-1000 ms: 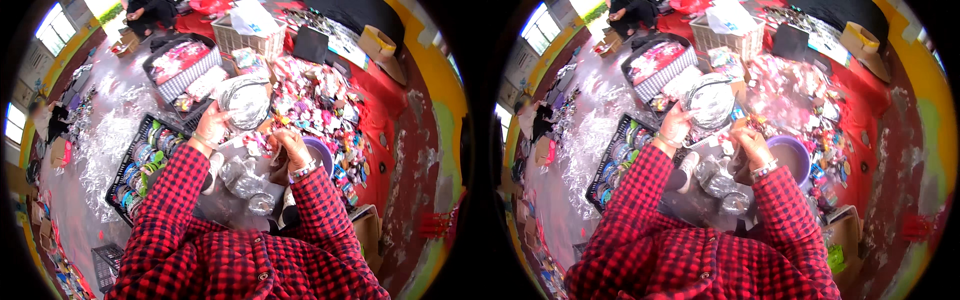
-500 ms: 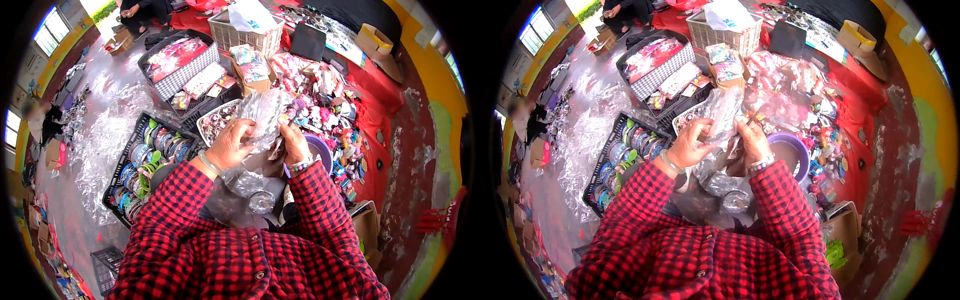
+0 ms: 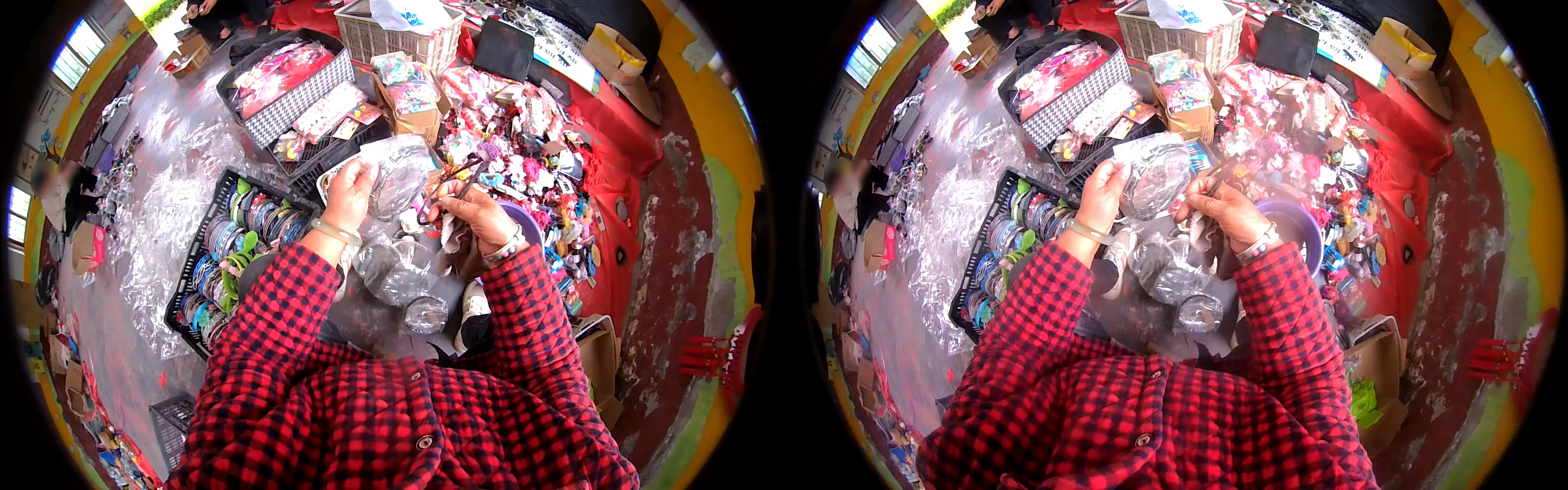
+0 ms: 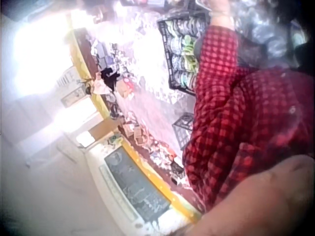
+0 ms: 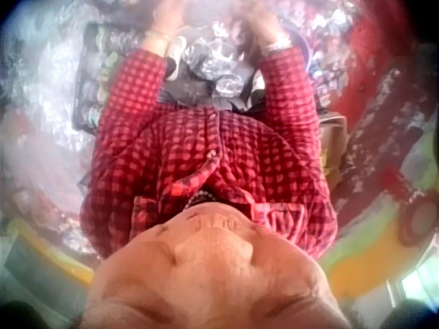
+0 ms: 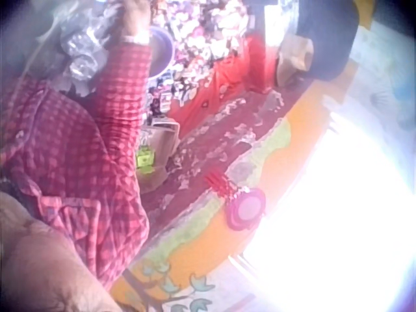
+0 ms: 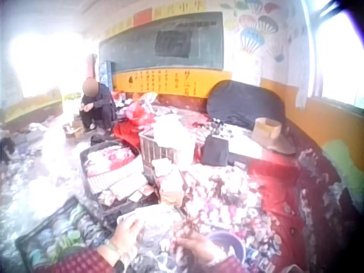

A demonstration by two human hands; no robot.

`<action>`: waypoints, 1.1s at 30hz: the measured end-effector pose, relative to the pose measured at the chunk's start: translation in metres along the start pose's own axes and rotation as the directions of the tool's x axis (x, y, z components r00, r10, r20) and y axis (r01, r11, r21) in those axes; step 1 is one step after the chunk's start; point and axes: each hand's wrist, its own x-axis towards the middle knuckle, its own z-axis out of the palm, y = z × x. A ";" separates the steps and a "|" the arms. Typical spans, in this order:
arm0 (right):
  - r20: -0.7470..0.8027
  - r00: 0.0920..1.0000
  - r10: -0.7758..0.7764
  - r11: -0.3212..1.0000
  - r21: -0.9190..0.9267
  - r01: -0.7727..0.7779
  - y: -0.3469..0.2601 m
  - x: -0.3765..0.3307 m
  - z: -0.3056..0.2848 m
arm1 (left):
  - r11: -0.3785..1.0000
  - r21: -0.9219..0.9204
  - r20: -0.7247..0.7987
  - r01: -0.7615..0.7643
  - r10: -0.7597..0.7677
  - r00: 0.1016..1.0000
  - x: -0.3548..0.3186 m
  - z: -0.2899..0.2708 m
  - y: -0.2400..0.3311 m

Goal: The person wipes a yellow headband and a circular mirrored object with a cloth, then places them into plastic bags.

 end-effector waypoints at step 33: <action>-0.275 0.899 -0.341 0.823 -0.550 0.143 -0.010 -0.012 -0.023 | 0.958 -0.112 0.415 0.265 -0.197 0.888 -0.019 0.037 0.033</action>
